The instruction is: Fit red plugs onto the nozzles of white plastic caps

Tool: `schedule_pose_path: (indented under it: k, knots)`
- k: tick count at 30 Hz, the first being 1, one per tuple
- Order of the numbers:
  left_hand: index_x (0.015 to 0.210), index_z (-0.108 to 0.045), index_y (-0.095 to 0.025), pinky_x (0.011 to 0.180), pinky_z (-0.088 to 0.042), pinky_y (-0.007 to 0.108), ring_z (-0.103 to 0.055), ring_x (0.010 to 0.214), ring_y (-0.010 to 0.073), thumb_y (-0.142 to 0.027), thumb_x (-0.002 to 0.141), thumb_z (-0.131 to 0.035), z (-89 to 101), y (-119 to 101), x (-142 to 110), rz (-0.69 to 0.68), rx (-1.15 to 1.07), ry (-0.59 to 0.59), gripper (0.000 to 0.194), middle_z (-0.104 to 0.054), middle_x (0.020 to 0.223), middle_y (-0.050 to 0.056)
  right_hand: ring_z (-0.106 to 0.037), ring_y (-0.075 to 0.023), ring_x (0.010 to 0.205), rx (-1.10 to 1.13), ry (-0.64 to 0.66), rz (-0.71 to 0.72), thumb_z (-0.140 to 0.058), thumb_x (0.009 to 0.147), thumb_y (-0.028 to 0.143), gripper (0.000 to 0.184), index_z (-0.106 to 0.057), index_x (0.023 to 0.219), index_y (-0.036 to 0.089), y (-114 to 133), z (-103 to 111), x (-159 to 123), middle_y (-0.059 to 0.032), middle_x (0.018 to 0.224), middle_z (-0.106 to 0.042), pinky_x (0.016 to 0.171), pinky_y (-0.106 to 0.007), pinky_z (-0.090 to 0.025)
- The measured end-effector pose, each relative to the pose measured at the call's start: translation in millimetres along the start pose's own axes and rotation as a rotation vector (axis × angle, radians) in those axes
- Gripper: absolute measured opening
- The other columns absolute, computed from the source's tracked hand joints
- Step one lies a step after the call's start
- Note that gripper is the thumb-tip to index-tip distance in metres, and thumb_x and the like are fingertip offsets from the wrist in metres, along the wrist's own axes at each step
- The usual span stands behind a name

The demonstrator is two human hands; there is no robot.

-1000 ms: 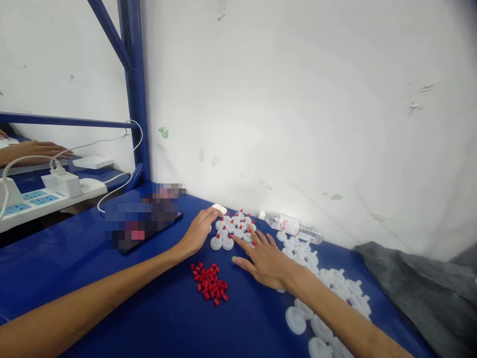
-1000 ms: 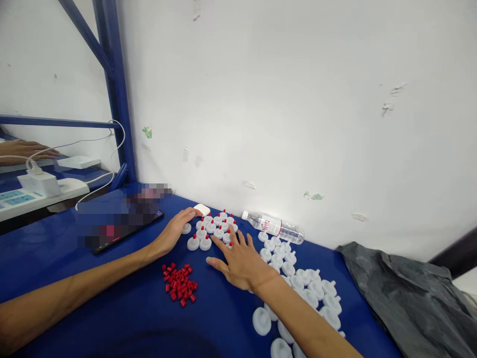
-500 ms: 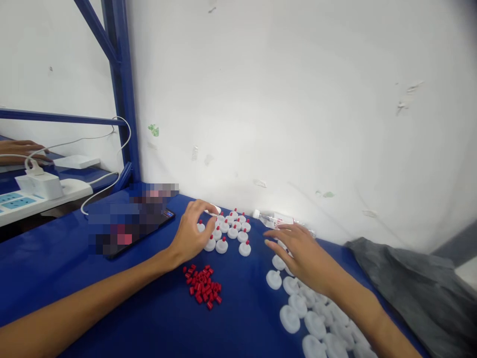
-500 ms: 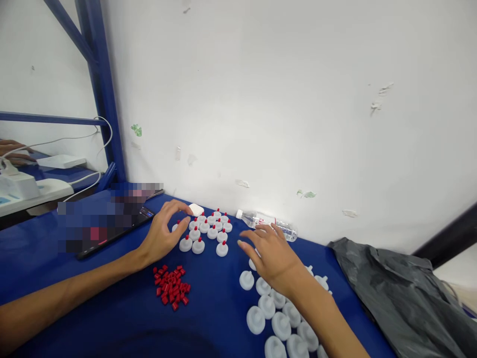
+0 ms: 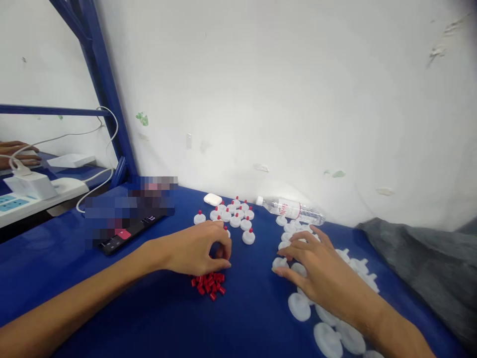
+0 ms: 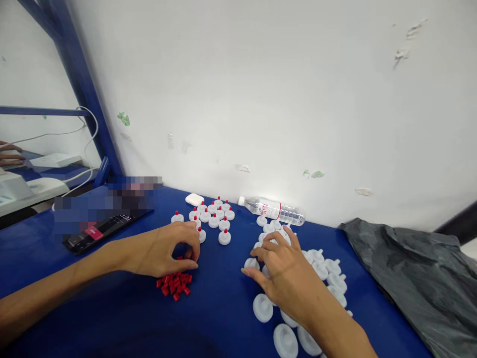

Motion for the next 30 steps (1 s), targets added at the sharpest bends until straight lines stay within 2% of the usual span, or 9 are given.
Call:
schedule_pose_path:
  k: [5,9,14,20,25,30]
  knots:
    - [0.088,-0.085,-0.024,0.075,-0.050,0.027,-0.068,0.078,0.0150,-0.026,0.093,-0.085,1.0,-6,1,0.079,-0.012,0.098,0.006,-0.076,0.085,-0.002,-0.075,-0.0365,0.117,-0.047,0.030,-0.004,-0.082,0.099,0.041,0.016,-0.083,0.111,0.030,5,1,1,-0.0063,0.105,-0.084,0.122,-0.073,-0.045]
    - [0.089,-0.084,-0.025,0.078,-0.050,0.028,-0.069,0.082,0.0161,-0.032,0.088,-0.092,-3.2,-7,1,0.119,0.010,0.139,0.010,-0.077,0.089,-0.003,-0.075,-0.0362,0.117,-0.058,0.034,-0.013,-0.077,0.103,0.041,0.014,-0.081,0.109,0.028,11,1,3,-0.0058,0.106,-0.083,0.119,-0.077,-0.045]
    - [0.089,-0.083,-0.027,0.079,-0.050,0.029,-0.070,0.085,0.0174,-0.033,0.088,-0.090,-6.9,-4,-1,0.137,0.038,0.159,0.009,-0.078,0.092,-0.003,-0.077,-0.0334,0.119,-0.106,-0.067,0.006,-0.066,0.109,0.038,0.020,-0.079,0.113,0.024,14,8,4,-0.0094,0.110,-0.085,0.123,-0.072,-0.045]
    - [0.088,-0.083,-0.025,0.074,-0.051,0.029,-0.071,0.079,0.0168,-0.023,0.090,-0.082,-7.9,-6,-1,0.132,0.029,0.160,0.004,-0.079,0.091,-0.001,-0.080,-0.0329,0.114,-0.029,-0.163,0.053,-0.062,0.110,0.036,0.021,-0.075,0.125,0.028,23,19,6,-0.0077,0.107,-0.085,0.124,-0.072,-0.045]
    - [0.087,-0.081,-0.024,0.072,-0.049,0.028,-0.066,0.076,0.0157,-0.023,0.091,-0.080,-6.3,-8,1,0.106,-0.011,0.112,0.004,-0.075,0.087,-0.002,-0.079,-0.0298,0.111,0.044,-0.197,0.065,-0.057,0.111,0.030,0.024,-0.072,0.131,0.028,35,28,7,-0.0057,0.115,-0.082,0.127,-0.067,-0.043]
    - [0.092,-0.078,-0.022,0.065,-0.044,0.027,-0.054,0.069,0.0138,-0.030,0.097,-0.074,-1.7,-9,7,0.108,-0.143,-0.019,0.010,-0.073,0.084,-0.002,-0.078,-0.0301,0.111,0.104,-0.241,0.065,-0.059,0.111,0.029,0.032,-0.064,0.142,0.027,46,26,7,-0.0063,0.119,-0.081,0.128,-0.066,-0.041]
Point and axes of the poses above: each hand's wrist, its own x-axis towards the middle knuckle, its own z-axis out of the back of the hand, y = z × x, the point moved 6 cm from there along x, towards the middle knuckle
